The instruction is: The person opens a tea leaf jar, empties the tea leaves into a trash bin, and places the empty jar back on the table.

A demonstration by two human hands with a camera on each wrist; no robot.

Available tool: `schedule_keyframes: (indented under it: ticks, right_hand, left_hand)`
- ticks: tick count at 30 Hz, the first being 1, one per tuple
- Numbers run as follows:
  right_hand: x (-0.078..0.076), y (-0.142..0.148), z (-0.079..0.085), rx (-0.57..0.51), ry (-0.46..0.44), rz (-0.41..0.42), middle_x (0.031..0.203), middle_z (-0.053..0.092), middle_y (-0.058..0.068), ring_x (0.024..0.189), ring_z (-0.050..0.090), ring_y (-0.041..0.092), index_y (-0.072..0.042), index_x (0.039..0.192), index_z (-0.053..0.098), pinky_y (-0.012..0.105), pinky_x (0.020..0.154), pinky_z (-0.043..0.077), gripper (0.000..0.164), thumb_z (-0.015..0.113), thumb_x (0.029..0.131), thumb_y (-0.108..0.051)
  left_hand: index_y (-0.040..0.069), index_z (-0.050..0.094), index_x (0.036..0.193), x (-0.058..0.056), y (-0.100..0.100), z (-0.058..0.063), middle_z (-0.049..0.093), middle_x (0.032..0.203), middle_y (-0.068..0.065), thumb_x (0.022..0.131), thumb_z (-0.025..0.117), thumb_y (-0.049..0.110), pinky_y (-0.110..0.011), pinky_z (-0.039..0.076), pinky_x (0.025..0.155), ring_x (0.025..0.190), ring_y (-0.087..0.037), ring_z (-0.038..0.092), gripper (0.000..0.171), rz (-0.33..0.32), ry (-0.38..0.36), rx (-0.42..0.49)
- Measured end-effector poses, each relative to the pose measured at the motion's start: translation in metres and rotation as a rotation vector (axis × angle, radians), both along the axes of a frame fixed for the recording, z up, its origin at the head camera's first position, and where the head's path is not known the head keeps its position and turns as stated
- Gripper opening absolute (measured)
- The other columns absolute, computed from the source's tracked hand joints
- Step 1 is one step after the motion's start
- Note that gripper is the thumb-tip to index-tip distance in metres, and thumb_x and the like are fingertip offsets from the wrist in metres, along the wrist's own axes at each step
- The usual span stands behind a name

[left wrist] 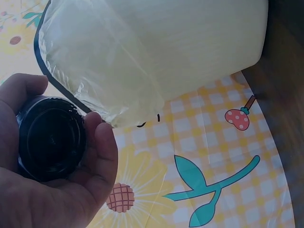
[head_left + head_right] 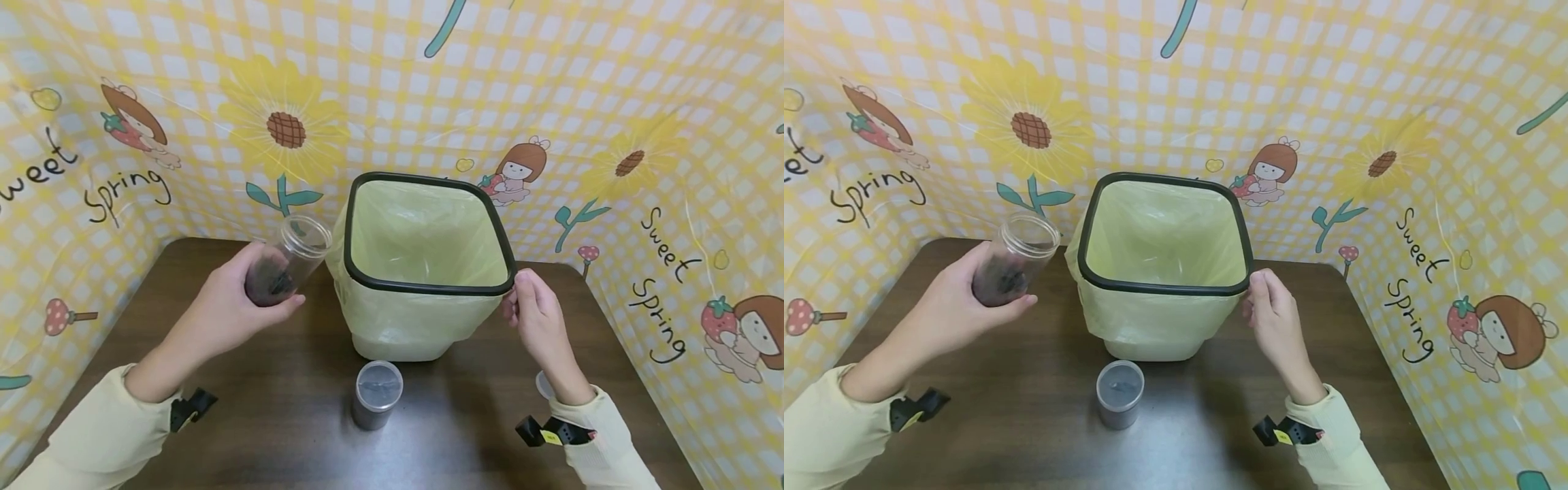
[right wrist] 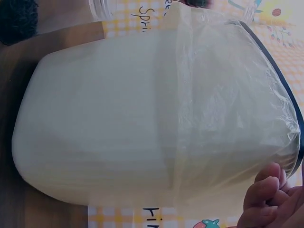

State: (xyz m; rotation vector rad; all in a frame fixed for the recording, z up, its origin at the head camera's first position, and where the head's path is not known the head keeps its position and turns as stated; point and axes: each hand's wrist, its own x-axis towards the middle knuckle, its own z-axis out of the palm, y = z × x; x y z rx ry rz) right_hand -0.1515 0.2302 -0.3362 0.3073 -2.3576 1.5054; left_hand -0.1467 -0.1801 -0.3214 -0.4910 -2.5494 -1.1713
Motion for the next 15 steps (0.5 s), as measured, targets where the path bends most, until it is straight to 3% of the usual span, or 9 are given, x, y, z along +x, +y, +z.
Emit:
schedule_keyframes:
  ticks: [7,15]
  right_hand:
    - [0.000,-0.004,0.007,-0.032,-0.085,-0.019,0.062,0.051,0.007,0.053,0.047,0.015,0.005,0.079,0.047,0.026,0.050,0.043,0.045,0.039,0.111,-0.027]
    - [0.004,-0.008,0.017,-0.267,-0.274,0.022,0.063,0.051,0.002,0.054,0.045,0.013,-0.003,0.080,0.048,0.024,0.050,0.039,0.037,0.040,0.109,-0.024]
  left_hand:
    - [0.014,0.062,0.114,-0.003,-0.001,0.004,0.067,0.100,-0.003,0.080,0.087,0.024,-0.020,0.046,0.069,0.080,-0.016,0.060,0.043,0.013,0.005,-0.010]
    - [0.011,0.061,0.113,-0.007,0.000,0.004,0.068,0.099,-0.005,0.081,0.086,0.025,-0.022,0.046,0.068,0.080,-0.020,0.061,0.043,0.015,-0.002,-0.019]
